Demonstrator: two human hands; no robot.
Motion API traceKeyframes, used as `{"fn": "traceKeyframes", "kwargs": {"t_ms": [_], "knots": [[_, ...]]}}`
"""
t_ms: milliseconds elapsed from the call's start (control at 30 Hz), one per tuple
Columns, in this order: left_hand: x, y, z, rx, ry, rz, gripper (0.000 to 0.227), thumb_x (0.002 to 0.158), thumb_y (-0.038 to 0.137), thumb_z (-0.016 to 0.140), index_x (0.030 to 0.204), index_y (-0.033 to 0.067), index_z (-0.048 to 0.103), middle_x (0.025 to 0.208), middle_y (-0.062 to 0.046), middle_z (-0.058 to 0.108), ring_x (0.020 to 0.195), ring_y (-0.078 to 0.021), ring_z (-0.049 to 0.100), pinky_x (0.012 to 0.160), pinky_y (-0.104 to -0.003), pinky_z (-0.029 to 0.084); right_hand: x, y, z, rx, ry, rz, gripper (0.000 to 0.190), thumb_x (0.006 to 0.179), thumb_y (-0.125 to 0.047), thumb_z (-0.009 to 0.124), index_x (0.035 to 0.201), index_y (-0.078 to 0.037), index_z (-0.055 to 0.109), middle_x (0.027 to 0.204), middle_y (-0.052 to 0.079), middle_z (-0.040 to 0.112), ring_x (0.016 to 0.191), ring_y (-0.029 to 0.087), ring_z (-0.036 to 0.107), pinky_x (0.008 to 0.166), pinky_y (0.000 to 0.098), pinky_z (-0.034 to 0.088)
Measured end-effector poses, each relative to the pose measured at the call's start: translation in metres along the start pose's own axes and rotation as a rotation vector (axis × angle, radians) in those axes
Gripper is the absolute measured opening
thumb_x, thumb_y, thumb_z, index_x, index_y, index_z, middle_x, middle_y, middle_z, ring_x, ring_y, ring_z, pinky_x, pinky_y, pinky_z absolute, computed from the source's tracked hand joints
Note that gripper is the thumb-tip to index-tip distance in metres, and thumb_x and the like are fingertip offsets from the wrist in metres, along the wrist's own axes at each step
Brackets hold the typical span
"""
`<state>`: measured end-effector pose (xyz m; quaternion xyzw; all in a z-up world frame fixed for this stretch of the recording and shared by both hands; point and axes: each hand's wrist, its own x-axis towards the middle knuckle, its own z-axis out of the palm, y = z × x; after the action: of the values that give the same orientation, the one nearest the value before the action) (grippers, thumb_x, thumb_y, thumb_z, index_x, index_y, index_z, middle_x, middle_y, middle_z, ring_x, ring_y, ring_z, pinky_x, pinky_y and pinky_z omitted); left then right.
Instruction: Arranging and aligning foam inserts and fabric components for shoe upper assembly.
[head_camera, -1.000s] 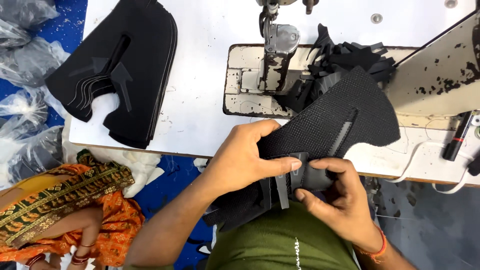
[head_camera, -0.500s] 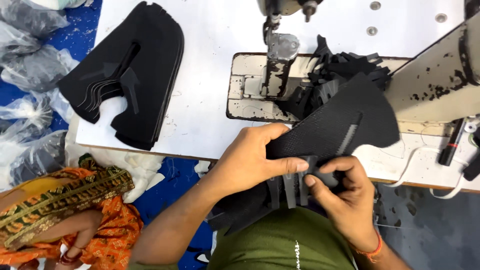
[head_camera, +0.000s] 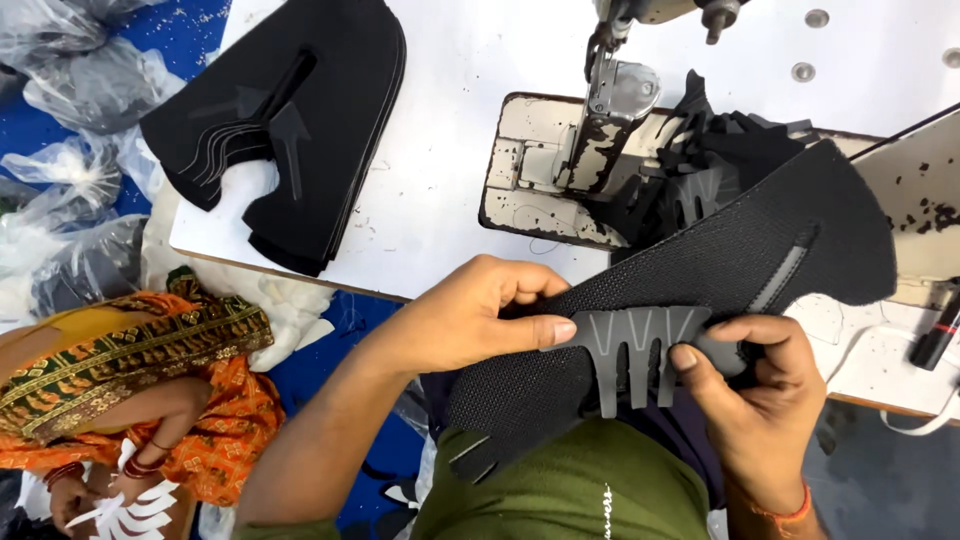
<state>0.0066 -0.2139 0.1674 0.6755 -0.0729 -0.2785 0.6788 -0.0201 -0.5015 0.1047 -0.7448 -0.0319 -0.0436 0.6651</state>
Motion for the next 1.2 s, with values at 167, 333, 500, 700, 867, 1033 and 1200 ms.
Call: {"fn": "traceKeyframes", "kwargs": {"t_ms": [167, 333, 500, 700, 867, 1033, 1200], "knots": [[-0.001, 0.003, -0.004, -0.055, -0.044, 0.004, 0.025, 0.095, 0.014, 0.074, 0.112, -0.0039, 0.071, 0.090, -0.001, 0.072, 0.082, -0.0043, 0.063, 0.075, -0.023, 0.054, 0.003, 0.000, -0.002, -0.034, -0.016, -0.009, 0.036, 0.084, 0.000, 0.084, 0.111, -0.005, 0.060, 0.098, -0.001, 0.062, 0.087, 0.003, 0.054, 0.085, 0.0185, 0.043], [-0.001, -0.001, -0.008, -0.069, -0.068, 0.031, 0.029, 0.093, 0.013, 0.077, 0.115, -0.0044, 0.070, 0.093, -0.002, 0.072, 0.087, -0.0060, 0.064, 0.083, -0.025, 0.054, 0.004, -0.001, -0.005, -0.064, -0.027, -0.039, 0.032, 0.085, 0.000, 0.084, 0.106, -0.004, 0.060, 0.100, 0.000, 0.063, 0.089, 0.004, 0.054, 0.083, 0.0165, 0.043], [-0.003, -0.002, -0.009, -0.065, -0.096, 0.070, 0.036, 0.090, 0.013, 0.079, 0.120, -0.0040, 0.069, 0.099, -0.002, 0.073, 0.094, -0.0070, 0.065, 0.089, -0.026, 0.055, 0.002, -0.001, -0.007, -0.064, -0.044, -0.045, 0.031, 0.087, 0.000, 0.084, 0.107, -0.004, 0.060, 0.101, 0.000, 0.063, 0.093, 0.004, 0.056, 0.087, 0.0171, 0.044], [-0.007, -0.003, -0.009, -0.015, -0.083, 0.068, 0.039, 0.088, 0.015, 0.080, 0.120, -0.0034, 0.069, 0.097, -0.002, 0.073, 0.090, -0.0081, 0.066, 0.085, -0.027, 0.056, 0.002, -0.004, -0.004, -0.040, -0.047, -0.023, 0.030, 0.088, 0.000, 0.084, 0.107, -0.003, 0.060, 0.101, 0.000, 0.064, 0.091, 0.004, 0.057, 0.085, 0.0175, 0.045], [-0.010, 0.000, -0.006, -0.020, -0.073, 0.060, 0.027, 0.099, 0.017, 0.070, 0.117, -0.0019, 0.069, 0.095, -0.001, 0.072, 0.088, -0.0062, 0.064, 0.080, -0.025, 0.055, 0.000, -0.004, -0.001, -0.053, -0.036, -0.015, 0.030, 0.087, 0.000, 0.083, 0.106, -0.004, 0.060, 0.098, -0.001, 0.064, 0.088, 0.004, 0.057, 0.083, 0.0170, 0.045], [-0.020, 0.023, 0.002, 0.349, 0.123, 0.019, 0.030, 0.096, 0.019, 0.069, 0.117, -0.0019, 0.069, 0.095, -0.008, 0.076, 0.084, -0.0106, 0.068, 0.075, -0.029, 0.056, -0.007, -0.004, 0.018, -0.022, -0.119, 0.021, 0.021, 0.085, 0.000, 0.080, 0.100, -0.004, 0.065, 0.091, 0.000, 0.066, 0.080, 0.006, 0.060, 0.072, 0.0209, 0.048], [-0.028, 0.020, -0.002, 0.545, 0.177, -0.044, 0.049, 0.091, 0.028, 0.079, 0.129, 0.0000, 0.065, 0.105, -0.009, 0.081, 0.096, -0.0159, 0.073, 0.080, -0.029, 0.059, 0.001, -0.008, 0.042, -0.068, -0.192, -0.234, 0.016, 0.086, -0.005, 0.081, 0.097, -0.006, 0.068, 0.090, 0.004, 0.073, 0.082, 0.010, 0.071, 0.074, 0.0234, 0.054]]}}
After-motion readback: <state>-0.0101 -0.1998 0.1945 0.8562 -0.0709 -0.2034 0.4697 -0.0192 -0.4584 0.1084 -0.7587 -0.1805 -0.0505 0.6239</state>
